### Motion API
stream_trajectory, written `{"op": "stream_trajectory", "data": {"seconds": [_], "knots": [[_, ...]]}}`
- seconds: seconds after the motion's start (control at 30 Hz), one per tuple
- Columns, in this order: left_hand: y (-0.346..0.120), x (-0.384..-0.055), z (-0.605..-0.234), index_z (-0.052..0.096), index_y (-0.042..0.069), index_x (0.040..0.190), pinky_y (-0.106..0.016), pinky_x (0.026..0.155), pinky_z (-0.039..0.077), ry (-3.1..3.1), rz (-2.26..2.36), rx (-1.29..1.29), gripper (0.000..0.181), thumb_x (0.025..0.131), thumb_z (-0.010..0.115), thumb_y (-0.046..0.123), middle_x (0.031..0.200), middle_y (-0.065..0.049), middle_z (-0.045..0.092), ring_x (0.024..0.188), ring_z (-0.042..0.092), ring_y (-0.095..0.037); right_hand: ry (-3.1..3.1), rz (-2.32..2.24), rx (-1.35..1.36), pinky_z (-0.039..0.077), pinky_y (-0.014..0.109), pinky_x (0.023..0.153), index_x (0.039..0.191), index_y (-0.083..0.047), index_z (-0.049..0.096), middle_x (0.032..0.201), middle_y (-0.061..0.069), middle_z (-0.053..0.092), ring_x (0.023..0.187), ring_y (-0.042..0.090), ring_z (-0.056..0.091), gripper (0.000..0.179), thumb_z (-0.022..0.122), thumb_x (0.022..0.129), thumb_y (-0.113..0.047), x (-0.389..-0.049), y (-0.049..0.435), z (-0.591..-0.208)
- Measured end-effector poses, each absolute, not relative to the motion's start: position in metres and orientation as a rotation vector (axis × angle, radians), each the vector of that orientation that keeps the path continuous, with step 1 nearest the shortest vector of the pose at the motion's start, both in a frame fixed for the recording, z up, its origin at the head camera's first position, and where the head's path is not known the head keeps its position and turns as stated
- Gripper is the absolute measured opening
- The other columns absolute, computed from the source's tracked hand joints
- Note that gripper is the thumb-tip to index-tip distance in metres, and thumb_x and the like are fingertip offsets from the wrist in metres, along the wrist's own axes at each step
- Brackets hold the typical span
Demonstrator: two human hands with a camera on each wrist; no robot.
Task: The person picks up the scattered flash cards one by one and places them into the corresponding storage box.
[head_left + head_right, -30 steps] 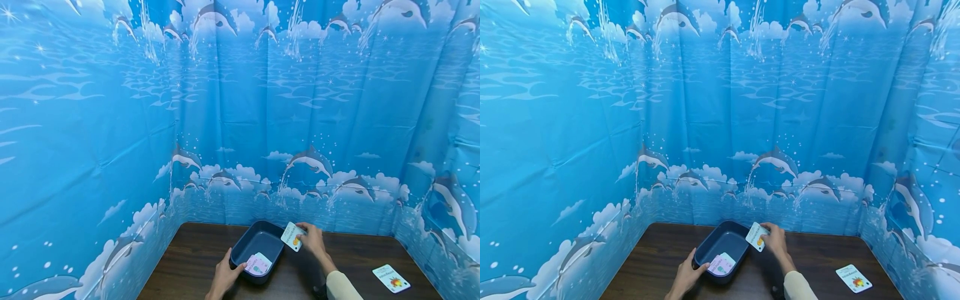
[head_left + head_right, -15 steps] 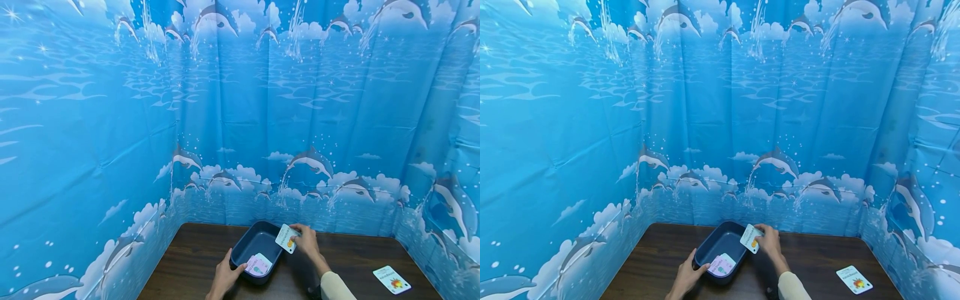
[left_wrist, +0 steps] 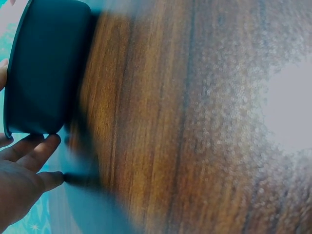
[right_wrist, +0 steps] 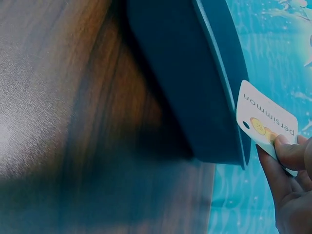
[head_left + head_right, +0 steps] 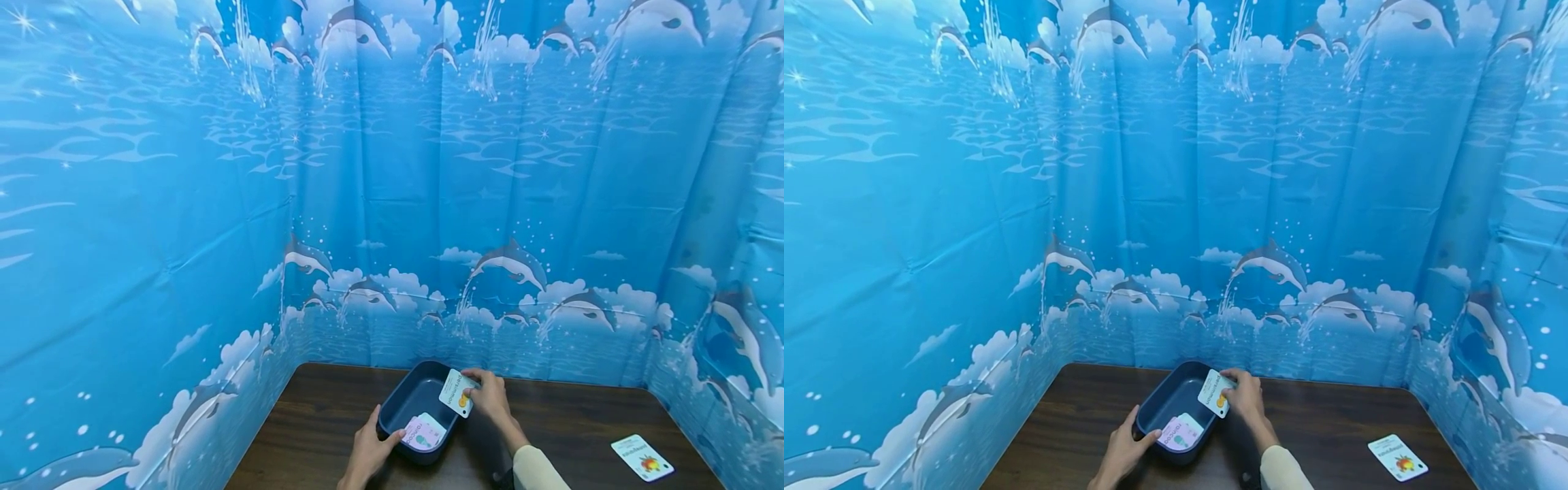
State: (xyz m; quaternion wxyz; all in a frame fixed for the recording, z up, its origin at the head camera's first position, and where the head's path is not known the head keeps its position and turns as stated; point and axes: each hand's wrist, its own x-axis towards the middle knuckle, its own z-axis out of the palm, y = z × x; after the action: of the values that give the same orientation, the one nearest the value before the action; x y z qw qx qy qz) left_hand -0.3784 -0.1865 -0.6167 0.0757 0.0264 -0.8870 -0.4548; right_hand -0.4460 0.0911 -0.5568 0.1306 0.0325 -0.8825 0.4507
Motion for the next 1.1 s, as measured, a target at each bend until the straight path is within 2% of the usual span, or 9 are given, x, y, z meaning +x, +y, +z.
{"op": "stream_trajectory", "data": {"seconds": [0.43, 0.7, 0.97, 1.1], "knots": [[-0.187, -0.38, -0.617, 0.041, -0.011, 0.158, -0.069, 0.107, 0.05, -2.651, -1.375, 0.041, 0.093, 0.093, 0.086, 0.037, 0.148, -0.04, 0.056, 0.132, 0.062, -0.053, -2.594, 1.307, 0.126, 0.06, 0.037, 0.076, 0.123, -0.006, 0.08, 0.129, 0.023, 0.076, 0.099, 0.027, 0.067, 0.034, 0.075, 0.092, 0.007, -0.444, 0.072, -0.556], [-0.188, -0.38, -0.618, 0.041, -0.011, 0.158, -0.068, 0.106, 0.051, -2.65, -1.37, 0.031, 0.093, 0.092, 0.087, 0.036, 0.148, -0.041, 0.056, 0.132, 0.062, -0.054, -2.608, 1.314, 0.174, 0.055, 0.029, 0.065, 0.121, -0.009, 0.082, 0.126, 0.021, 0.076, 0.088, 0.022, 0.064, 0.033, 0.077, 0.092, 0.007, -0.44, 0.052, -0.557], [-0.19, -0.379, -0.619, 0.04, -0.012, 0.158, -0.069, 0.106, 0.051, -2.649, -1.387, 0.021, 0.094, 0.093, 0.086, 0.037, 0.147, -0.042, 0.056, 0.131, 0.062, -0.055, -2.631, 1.303, 0.284, 0.053, 0.029, 0.065, 0.12, -0.01, 0.082, 0.127, 0.021, 0.076, 0.09, 0.023, 0.063, 0.032, 0.076, 0.093, 0.006, -0.437, 0.035, -0.561], [-0.191, -0.379, -0.619, 0.039, -0.012, 0.158, -0.069, 0.107, 0.05, -2.653, -1.396, 0.011, 0.095, 0.093, 0.085, 0.038, 0.147, -0.042, 0.055, 0.132, 0.061, -0.054, -2.636, 1.309, 0.375, 0.057, 0.03, 0.064, 0.119, -0.007, 0.082, 0.124, 0.023, 0.077, 0.086, 0.022, 0.066, 0.029, 0.075, 0.093, 0.006, -0.434, 0.028, -0.564]]}}
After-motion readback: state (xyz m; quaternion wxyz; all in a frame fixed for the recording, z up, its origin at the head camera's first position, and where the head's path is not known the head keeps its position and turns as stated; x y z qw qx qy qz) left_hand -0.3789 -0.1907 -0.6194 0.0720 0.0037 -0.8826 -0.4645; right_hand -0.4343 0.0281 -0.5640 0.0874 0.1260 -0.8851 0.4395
